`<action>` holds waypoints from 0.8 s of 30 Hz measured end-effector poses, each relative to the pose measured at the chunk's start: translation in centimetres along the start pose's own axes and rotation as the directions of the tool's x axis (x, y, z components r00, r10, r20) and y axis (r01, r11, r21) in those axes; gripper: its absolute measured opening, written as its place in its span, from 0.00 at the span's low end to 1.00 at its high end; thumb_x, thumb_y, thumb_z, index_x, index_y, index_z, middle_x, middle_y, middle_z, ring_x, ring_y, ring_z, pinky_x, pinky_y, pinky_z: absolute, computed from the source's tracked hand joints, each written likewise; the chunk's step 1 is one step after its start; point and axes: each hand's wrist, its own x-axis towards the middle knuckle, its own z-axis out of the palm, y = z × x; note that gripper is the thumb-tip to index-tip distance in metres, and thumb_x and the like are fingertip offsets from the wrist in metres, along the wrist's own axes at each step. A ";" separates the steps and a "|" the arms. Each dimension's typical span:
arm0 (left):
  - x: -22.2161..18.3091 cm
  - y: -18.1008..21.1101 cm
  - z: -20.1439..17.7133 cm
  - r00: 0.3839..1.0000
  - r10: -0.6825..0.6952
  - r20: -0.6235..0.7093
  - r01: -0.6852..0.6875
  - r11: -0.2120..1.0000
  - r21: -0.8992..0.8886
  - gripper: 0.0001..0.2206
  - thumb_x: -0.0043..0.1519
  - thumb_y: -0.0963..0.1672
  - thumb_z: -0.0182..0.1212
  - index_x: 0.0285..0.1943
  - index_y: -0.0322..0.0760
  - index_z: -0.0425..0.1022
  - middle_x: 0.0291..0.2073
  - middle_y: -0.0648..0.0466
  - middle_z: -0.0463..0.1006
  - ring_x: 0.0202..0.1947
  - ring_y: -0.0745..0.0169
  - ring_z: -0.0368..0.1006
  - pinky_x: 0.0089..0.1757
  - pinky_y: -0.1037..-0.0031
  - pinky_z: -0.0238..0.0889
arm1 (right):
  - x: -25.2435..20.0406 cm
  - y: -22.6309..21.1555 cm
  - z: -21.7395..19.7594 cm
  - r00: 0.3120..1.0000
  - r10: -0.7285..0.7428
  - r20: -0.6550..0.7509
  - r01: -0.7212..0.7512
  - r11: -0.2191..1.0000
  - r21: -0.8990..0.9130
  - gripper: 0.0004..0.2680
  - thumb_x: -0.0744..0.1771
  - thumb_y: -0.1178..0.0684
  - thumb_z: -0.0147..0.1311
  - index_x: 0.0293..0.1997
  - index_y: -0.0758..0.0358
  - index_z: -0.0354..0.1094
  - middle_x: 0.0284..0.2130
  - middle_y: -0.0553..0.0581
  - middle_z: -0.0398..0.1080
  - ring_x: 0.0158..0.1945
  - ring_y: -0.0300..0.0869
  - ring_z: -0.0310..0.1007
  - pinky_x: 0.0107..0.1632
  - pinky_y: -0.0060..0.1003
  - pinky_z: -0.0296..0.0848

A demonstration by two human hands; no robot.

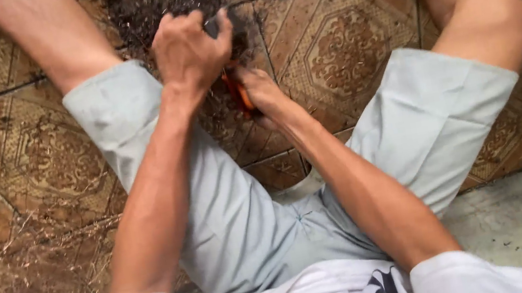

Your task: Using scissors to pry and cut copper windings from a motor stator for recycling.

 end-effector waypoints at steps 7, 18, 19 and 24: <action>0.0 -1.4 0.9 0.981 0.086 -0.173 -0.084 0.996 0.019 0.24 0.65 0.53 0.64 0.20 0.38 0.68 0.14 0.42 0.72 0.17 0.35 0.68 0.22 0.51 0.58 | 3.0 8.0 -0.8 0.689 -0.568 0.450 0.224 -0.423 -0.878 0.05 0.63 0.55 0.51 0.32 0.53 0.76 0.33 0.60 0.73 0.25 0.53 0.75 0.23 0.47 0.71; 2.6 -1.7 0.5 0.961 0.105 -0.255 -0.121 0.992 -0.046 0.15 0.62 0.51 0.68 0.41 0.41 0.70 0.24 0.54 0.76 0.20 0.59 0.72 0.23 0.68 0.70 | -15.1 1.5 0.0 0.845 -0.367 0.390 0.489 0.233 -0.841 0.10 0.69 0.48 0.48 0.43 0.64 0.68 0.33 0.62 0.68 0.36 0.57 0.70 0.43 0.52 0.66; 3.0 -1.8 0.0 0.977 0.071 -0.201 -0.088 0.993 -0.076 0.15 0.64 0.52 0.64 0.34 0.39 0.72 0.23 0.49 0.78 0.21 0.50 0.73 0.24 0.60 0.66 | -15.0 1.9 -0.8 0.848 -0.379 0.371 0.485 0.272 -0.831 0.10 0.69 0.47 0.49 0.43 0.64 0.69 0.32 0.61 0.68 0.35 0.54 0.70 0.41 0.50 0.66; 3.0 -2.8 -1.5 0.990 -0.135 -0.040 0.125 0.971 -0.205 0.21 0.66 0.53 0.57 0.24 0.36 0.74 0.16 0.43 0.76 0.17 0.40 0.70 0.25 0.51 0.57 | -13.0 -1.5 -3.8 0.999 -0.033 0.032 0.046 0.649 -0.760 0.15 0.69 0.34 0.45 0.39 0.54 0.69 0.25 0.45 0.61 0.27 0.34 0.53 0.30 0.36 0.52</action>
